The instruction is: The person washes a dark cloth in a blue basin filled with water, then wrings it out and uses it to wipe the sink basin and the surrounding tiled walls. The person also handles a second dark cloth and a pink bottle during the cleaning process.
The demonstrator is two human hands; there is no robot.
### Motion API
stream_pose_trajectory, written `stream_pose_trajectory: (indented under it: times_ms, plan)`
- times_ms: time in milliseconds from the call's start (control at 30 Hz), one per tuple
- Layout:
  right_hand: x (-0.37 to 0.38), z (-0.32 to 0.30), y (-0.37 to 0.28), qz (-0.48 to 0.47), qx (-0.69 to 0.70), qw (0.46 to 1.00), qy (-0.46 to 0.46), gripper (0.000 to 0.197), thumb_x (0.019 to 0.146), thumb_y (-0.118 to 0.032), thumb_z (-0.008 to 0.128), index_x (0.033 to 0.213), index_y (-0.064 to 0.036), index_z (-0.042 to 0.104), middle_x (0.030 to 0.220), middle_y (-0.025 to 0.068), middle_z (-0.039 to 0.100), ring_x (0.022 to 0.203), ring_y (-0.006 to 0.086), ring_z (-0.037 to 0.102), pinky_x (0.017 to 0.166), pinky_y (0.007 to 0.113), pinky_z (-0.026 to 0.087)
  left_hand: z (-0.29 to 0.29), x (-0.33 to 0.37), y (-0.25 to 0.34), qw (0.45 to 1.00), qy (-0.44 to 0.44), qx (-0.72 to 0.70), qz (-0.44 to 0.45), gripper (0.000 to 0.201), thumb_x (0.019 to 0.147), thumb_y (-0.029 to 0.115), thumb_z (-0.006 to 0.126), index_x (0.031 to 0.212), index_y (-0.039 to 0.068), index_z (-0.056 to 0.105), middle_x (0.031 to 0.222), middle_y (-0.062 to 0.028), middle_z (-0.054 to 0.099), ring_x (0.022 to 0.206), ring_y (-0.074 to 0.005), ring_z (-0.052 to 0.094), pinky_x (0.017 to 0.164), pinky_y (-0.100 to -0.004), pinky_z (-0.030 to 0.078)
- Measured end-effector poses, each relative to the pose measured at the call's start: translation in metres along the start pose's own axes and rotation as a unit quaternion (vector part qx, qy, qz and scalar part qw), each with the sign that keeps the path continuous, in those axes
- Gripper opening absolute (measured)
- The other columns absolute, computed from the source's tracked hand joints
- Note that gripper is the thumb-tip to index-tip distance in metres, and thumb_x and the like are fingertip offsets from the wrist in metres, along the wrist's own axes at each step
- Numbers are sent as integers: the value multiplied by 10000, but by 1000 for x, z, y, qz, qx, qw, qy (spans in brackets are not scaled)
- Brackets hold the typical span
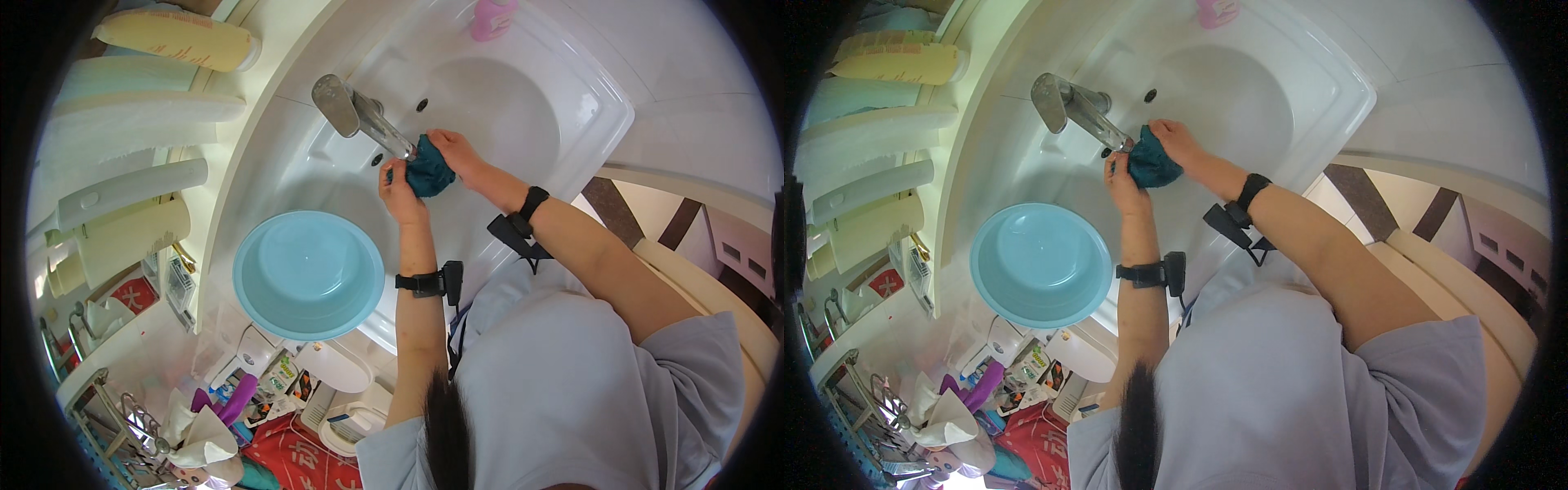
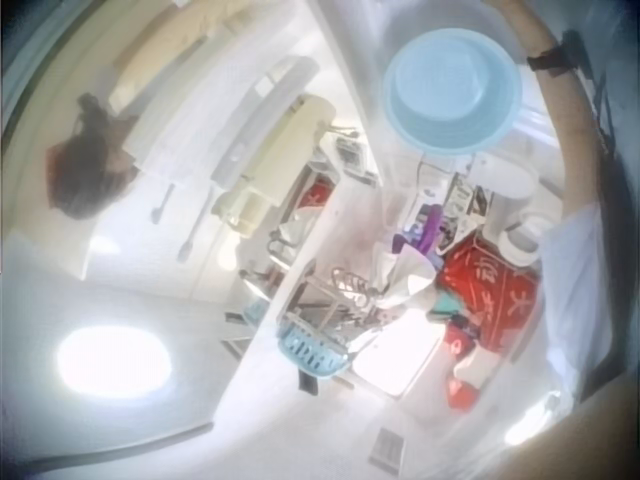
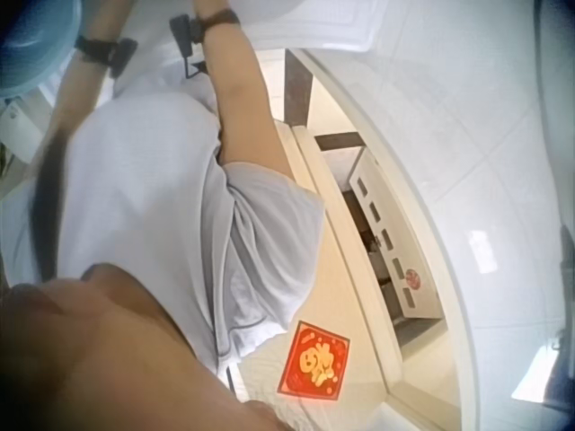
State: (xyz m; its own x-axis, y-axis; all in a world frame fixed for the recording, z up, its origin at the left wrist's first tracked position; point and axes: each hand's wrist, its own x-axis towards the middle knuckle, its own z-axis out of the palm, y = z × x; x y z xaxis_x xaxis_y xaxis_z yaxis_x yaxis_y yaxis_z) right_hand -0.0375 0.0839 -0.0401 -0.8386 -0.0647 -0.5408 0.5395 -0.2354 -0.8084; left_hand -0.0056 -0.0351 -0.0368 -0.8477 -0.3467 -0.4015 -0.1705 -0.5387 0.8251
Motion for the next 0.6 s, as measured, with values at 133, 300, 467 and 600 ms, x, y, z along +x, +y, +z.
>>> stream_pose_trajectory:
  times_ms: [133, 300, 467, 600]
  plan:
    - [-2, -9, -2, 29, 23, 999, 0, 323, 957, -331, 485, 966, -44, 633, 870, -18, 613, 801, 78, 546, 738, 236, 442, -9, 2, -1, 998, -17, 54, 35, 106, 856, 102, 645, 928, 25, 639, 922, -38, 630, 841, -114, 559, 756, -249, 447]
    - [-6, -4, -9, 19, 0, 1000, -16, 335, 960, -341, 484, 956, -41, 631, 866, -1, 629, 794, 77, 551, 738, 242, 444, 10, -10, 15, 946, -69, 300, 100, 182, 837, 153, 690, 933, 1, 661, 922, -70, 661, 844, -125, 579, 766, -268, 462]
    - [-1, -6, -7, -20, -49, 998, -36, 327, 947, -343, 510, 911, -40, 627, 847, 10, 636, 778, 72, 551, 721, 241, 444, 18, -11, 15, 892, -96, 356, 261, 96, 815, 70, 674, 850, -18, 658, 799, -73, 641, 722, -150, 579, 659, -274, 460]
    - [-8, -8, -10, -51, -97, 993, -47, 278, 916, -311, 570, 895, -40, 625, 816, 9, 636, 751, 72, 547, 701, 245, 447, 17, -8, 17, 869, -107, 390, 284, 78, 797, 48, 669, 826, -21, 650, 804, -106, 638, 710, -204, 594, 663, -291, 464]
